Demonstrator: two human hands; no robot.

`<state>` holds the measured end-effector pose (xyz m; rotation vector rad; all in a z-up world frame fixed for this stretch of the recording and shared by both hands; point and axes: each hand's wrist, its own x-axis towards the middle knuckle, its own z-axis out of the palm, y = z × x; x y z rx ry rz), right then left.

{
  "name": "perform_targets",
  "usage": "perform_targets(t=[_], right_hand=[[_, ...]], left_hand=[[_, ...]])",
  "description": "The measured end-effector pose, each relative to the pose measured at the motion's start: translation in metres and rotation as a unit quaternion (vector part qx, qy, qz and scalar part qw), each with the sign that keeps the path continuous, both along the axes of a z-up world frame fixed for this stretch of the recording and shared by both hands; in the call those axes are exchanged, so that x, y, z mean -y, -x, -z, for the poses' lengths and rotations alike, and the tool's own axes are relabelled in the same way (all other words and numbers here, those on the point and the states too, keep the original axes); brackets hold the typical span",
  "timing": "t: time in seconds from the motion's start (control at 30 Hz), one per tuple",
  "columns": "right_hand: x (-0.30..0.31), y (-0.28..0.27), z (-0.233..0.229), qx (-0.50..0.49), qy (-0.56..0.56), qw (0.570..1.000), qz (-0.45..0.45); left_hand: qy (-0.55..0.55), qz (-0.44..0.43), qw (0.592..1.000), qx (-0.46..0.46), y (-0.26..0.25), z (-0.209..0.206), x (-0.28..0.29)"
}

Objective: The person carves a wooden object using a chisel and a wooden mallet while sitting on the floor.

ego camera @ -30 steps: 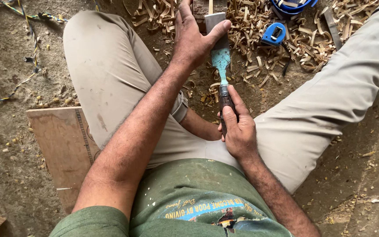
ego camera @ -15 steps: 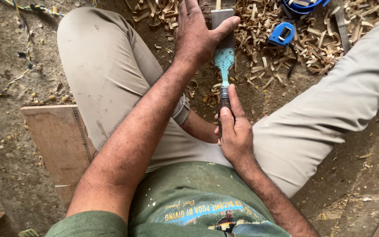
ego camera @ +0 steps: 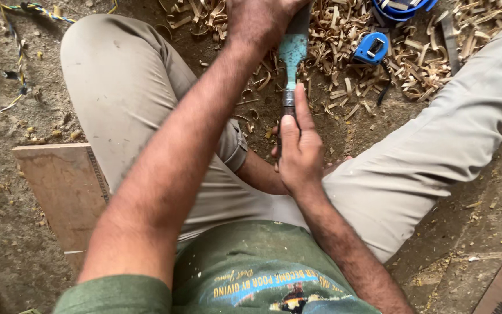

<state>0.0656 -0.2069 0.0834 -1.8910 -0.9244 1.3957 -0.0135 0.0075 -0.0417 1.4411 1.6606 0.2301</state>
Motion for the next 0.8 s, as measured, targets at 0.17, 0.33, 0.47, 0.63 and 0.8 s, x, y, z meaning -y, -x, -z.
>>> perform_targets(t=[0.17,0.33,0.47,0.63,0.8], right_hand=[[0.0,-0.001,0.017,0.047,-0.073,0.996,-0.031],[0.0,-0.021,0.004,-0.095,-0.022,0.995,0.027],[0.024,-0.025,-0.013,-0.141,-0.039,0.989,0.038],[0.04,-0.036,-0.03,-0.128,-0.043,0.989,0.063],[0.061,-0.038,-0.032,-0.118,-0.009,0.992,0.036]], left_hand=[[-0.314,-0.001,0.949,-0.038,0.006,0.021,-0.001],[-0.509,-0.044,0.858,-0.05,0.011,0.059,0.003],[-0.264,-0.05,0.962,0.043,0.026,0.083,0.004],[-0.1,-0.135,0.986,0.013,0.035,0.044,0.007],[-0.387,-0.07,0.914,0.1,0.036,-0.015,0.065]])
